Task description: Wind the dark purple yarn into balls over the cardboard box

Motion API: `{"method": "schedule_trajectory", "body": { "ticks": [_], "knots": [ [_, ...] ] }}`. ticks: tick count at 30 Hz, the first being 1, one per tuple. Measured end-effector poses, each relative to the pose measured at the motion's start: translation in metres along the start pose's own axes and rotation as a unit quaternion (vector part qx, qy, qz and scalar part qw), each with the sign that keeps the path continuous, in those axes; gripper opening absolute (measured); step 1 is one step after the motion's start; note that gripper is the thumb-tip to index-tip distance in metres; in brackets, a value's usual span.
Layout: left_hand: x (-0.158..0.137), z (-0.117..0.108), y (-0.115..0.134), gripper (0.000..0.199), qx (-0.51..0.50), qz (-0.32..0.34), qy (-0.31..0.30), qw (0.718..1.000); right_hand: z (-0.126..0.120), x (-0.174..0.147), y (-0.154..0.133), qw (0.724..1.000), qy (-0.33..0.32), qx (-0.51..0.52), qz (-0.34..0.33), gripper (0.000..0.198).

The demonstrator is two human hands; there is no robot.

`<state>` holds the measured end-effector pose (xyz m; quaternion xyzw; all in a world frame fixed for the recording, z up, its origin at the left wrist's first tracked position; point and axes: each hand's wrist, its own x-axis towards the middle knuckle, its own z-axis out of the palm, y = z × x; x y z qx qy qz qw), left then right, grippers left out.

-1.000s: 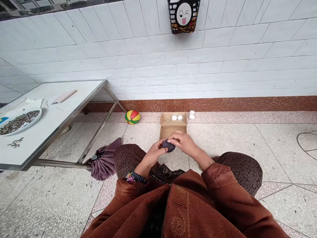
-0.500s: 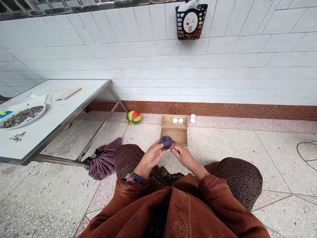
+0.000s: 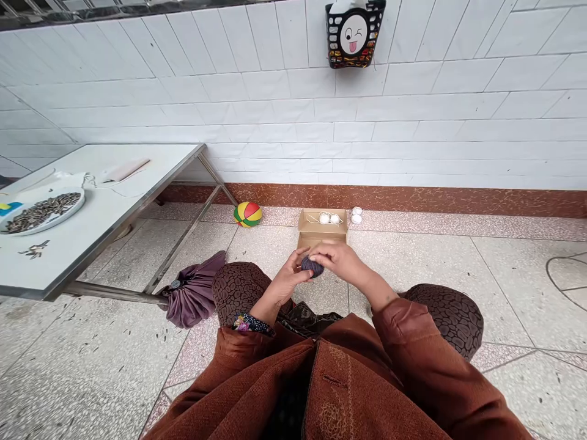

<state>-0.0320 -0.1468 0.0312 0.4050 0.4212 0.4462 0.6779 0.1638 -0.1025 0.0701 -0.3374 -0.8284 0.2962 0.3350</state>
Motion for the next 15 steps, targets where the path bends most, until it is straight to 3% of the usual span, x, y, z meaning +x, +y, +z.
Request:
{"method": "schedule_trajectory", "body": {
  "ticks": [3,7,11,15],
  "knots": [
    [-0.006,0.001,0.005,0.082,-0.023,-0.004,-0.069,0.997,0.003,0.008,0.023,0.998,0.005,0.045,0.052,0.020],
    [-0.009,0.001,0.009,0.074,-0.095,-0.020,-0.113,0.989,0.029,-0.006,0.043,0.990,-0.004,0.082,0.119,0.020],
    [-0.004,-0.001,0.006,0.064,-0.149,-0.044,-0.086,0.984,0.055,-0.030,0.046,0.993,-0.007,0.035,0.115,0.019],
    [0.001,-0.005,0.004,0.058,-0.167,-0.045,-0.018,0.985,0.057,-0.045,0.041,0.994,-0.060,-0.050,0.075,0.023]
  ]
}}
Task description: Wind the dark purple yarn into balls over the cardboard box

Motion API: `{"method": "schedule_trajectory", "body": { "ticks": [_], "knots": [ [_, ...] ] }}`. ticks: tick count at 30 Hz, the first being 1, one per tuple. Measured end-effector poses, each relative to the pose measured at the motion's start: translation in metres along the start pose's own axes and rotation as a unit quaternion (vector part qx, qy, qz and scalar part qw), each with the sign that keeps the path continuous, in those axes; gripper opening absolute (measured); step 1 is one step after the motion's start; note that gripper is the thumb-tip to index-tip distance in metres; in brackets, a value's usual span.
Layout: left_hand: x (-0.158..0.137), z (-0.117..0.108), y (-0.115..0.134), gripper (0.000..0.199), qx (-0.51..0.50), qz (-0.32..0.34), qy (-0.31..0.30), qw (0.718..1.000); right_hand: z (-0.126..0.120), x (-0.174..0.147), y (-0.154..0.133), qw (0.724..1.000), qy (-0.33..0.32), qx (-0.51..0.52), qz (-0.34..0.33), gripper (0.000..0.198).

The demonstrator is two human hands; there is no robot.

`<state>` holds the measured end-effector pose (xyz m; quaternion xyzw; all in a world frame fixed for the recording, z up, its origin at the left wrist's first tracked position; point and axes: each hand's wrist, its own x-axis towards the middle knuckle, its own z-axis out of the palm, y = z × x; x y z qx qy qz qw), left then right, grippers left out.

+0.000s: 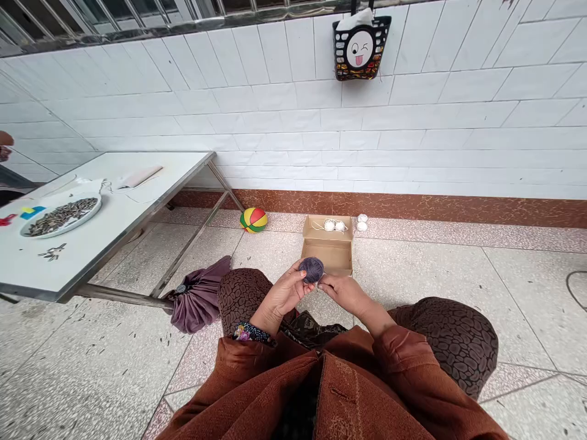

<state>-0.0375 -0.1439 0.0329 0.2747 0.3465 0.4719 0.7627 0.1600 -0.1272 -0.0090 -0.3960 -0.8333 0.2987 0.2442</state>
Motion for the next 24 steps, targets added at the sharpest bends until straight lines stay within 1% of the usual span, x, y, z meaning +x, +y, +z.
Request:
{"method": "schedule_trajectory", "body": {
  "ticks": [2,4,6,8,11,13,15,18,19,21,24],
  "knots": [
    [0.001,0.000,0.001,0.056,0.018,0.009,0.032,0.999,-0.005,-0.005,-0.006,0.999,-0.021,-0.031,-0.028,0.027],
    [0.000,0.001,0.001,0.055,0.053,0.023,0.054,0.997,-0.013,-0.008,-0.016,0.997,-0.034,-0.036,-0.065,0.029],
    [-0.001,0.003,-0.001,0.054,0.102,0.042,0.066,0.992,-0.024,-0.008,-0.029,0.995,-0.027,-0.024,-0.089,0.028],
    [-0.001,0.004,-0.003,0.053,0.155,0.059,0.069,0.984,-0.036,-0.005,-0.040,0.995,-0.005,-0.006,-0.095,0.027],
    [-0.004,0.006,-0.007,0.054,0.219,0.067,0.051,0.972,-0.055,0.004,-0.048,0.995,0.026,0.006,-0.100,0.027],
    [-0.007,0.007,-0.009,0.053,0.235,0.062,0.013,0.970,-0.062,0.012,-0.045,0.995,0.052,0.015,-0.086,0.028],
    [-0.011,0.010,-0.008,0.054,0.222,0.047,-0.037,0.973,-0.063,0.019,-0.037,0.994,0.077,0.039,-0.062,0.028],
    [-0.017,0.014,-0.006,0.063,0.159,0.026,-0.089,0.983,-0.054,0.024,-0.020,0.992,0.087,0.090,-0.008,0.029],
    [-0.018,0.014,-0.005,0.066,0.134,0.021,-0.095,0.986,-0.048,0.023,-0.015,0.991,0.083,0.103,0.013,0.030],
    [-0.019,0.015,-0.004,0.064,0.090,0.007,-0.092,0.992,-0.036,0.017,-0.005,0.989,0.075,0.115,0.048,0.031],
    [-0.016,0.014,-0.004,0.058,0.029,0.001,-0.059,0.998,-0.020,0.006,0.002,0.990,0.077,0.100,0.071,0.032]
  ]
}}
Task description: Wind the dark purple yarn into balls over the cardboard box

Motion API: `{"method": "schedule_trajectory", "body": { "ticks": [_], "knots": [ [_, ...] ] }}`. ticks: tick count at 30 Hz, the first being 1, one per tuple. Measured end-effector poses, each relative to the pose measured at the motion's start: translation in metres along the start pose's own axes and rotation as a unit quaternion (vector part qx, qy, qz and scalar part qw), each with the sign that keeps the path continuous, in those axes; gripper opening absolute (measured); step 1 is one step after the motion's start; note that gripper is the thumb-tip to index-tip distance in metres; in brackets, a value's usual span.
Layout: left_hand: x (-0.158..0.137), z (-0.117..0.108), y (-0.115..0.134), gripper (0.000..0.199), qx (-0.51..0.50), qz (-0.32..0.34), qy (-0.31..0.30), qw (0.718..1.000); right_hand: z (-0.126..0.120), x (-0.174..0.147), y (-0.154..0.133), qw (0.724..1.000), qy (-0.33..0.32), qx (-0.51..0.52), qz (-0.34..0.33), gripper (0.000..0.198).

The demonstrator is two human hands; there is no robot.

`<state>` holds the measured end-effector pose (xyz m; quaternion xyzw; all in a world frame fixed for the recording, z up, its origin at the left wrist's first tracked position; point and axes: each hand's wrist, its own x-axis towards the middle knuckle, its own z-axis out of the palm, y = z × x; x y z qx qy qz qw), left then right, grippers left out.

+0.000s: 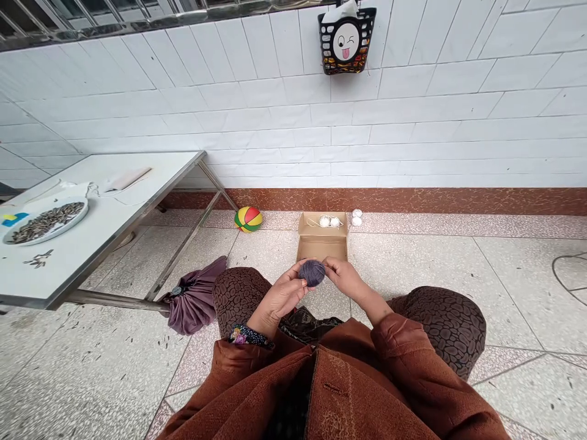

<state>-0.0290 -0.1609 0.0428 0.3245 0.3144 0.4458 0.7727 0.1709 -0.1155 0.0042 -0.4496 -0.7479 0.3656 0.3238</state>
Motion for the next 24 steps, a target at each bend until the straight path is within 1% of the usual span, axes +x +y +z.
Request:
{"method": "schedule_trajectory", "body": {
  "ticks": [3,6,10,13,15,17,21,24],
  "knots": [
    [0.005,-0.002,-0.003,0.059,-0.054,0.017,0.035,0.998,0.008,-0.010,0.003,1.000,-0.006,-0.020,-0.010,0.032],
    [0.008,-0.003,-0.005,0.063,-0.091,0.020,0.056,0.994,0.011,-0.014,0.002,0.999,-0.023,-0.035,-0.033,0.032],
    [0.009,-0.006,-0.004,0.067,-0.105,-0.009,0.064,0.992,0.012,-0.016,0.001,0.998,-0.014,-0.053,-0.040,0.029],
    [0.009,-0.010,-0.001,0.073,-0.093,-0.033,0.064,0.993,0.006,-0.020,-0.005,0.998,-0.023,-0.041,-0.049,0.031],
    [0.010,-0.012,0.000,0.074,-0.073,-0.027,0.067,0.995,-0.002,-0.023,-0.016,0.997,-0.039,-0.012,-0.061,0.033],
    [0.010,-0.011,-0.001,0.074,-0.030,-0.010,0.071,0.997,-0.012,-0.022,-0.032,0.996,-0.046,0.018,-0.075,0.033],
    [0.010,-0.005,-0.003,0.069,0.049,0.018,0.069,0.996,-0.030,-0.005,-0.057,0.992,-0.035,0.015,-0.121,0.027],
    [0.009,0.001,-0.003,0.063,0.039,0.016,0.037,0.998,-0.034,0.010,-0.061,0.991,-0.023,0.001,-0.130,0.024]
  ]
}}
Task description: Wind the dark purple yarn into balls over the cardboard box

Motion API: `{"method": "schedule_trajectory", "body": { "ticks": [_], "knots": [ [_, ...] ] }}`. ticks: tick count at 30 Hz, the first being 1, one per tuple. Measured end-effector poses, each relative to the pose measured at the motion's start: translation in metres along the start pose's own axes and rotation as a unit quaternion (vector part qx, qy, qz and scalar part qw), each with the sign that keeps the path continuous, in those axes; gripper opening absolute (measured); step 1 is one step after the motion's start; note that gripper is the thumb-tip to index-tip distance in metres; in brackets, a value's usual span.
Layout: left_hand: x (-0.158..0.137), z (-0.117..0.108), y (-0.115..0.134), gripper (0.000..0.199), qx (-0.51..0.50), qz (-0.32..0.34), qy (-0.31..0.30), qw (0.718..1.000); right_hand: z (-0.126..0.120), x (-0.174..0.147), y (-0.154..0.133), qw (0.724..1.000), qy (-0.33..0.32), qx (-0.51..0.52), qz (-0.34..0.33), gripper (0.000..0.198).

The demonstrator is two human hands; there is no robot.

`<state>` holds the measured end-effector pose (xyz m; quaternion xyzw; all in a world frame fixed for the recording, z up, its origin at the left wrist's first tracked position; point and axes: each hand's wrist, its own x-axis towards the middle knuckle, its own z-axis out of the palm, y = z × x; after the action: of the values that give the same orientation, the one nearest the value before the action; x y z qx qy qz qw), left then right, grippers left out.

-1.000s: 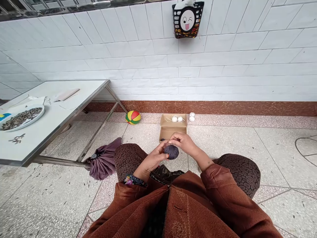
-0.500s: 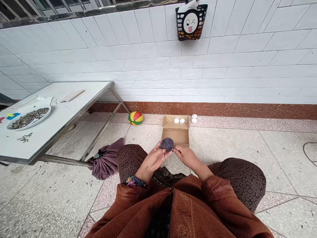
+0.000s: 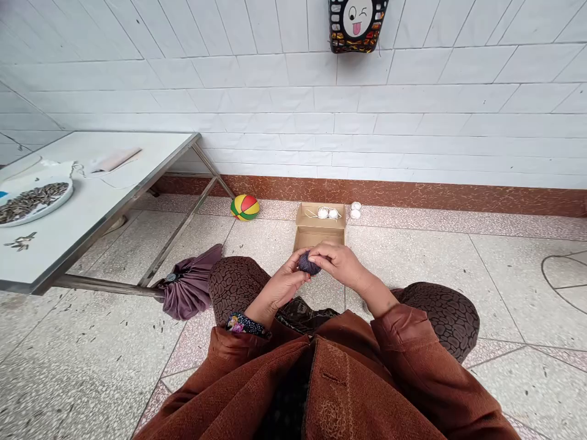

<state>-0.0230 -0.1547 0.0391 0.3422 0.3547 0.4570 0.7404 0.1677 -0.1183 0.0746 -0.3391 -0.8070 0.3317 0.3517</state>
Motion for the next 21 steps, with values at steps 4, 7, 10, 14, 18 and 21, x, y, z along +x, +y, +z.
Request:
{"method": "schedule_trajectory", "body": {
  "ticks": [4,7,10,14,18,21],
  "knots": [
    [-0.002,0.004,0.000,0.045,-0.020,-0.024,-0.016,0.999,0.006,0.005,0.008,1.000,0.023,-0.001,-0.001,0.022],
    [-0.004,0.004,0.000,0.046,0.001,-0.028,-0.014,1.000,0.011,0.004,0.014,0.998,0.066,-0.003,0.007,0.021],
    [-0.006,0.004,0.002,0.057,-0.010,-0.023,-0.034,0.999,0.017,0.002,0.026,0.995,0.092,0.010,0.031,0.022],
    [-0.006,0.001,0.004,0.055,-0.047,-0.033,-0.057,0.997,0.029,-0.009,0.047,0.988,0.104,0.029,0.112,0.023],
    [0.000,-0.005,0.002,0.045,-0.077,-0.034,-0.026,0.996,0.046,-0.026,0.057,0.984,0.086,0.018,0.154,0.028],
    [0.004,-0.008,0.003,0.048,-0.086,-0.002,0.005,0.996,0.054,-0.037,0.050,0.990,0.045,0.009,0.134,0.030]
  ]
}}
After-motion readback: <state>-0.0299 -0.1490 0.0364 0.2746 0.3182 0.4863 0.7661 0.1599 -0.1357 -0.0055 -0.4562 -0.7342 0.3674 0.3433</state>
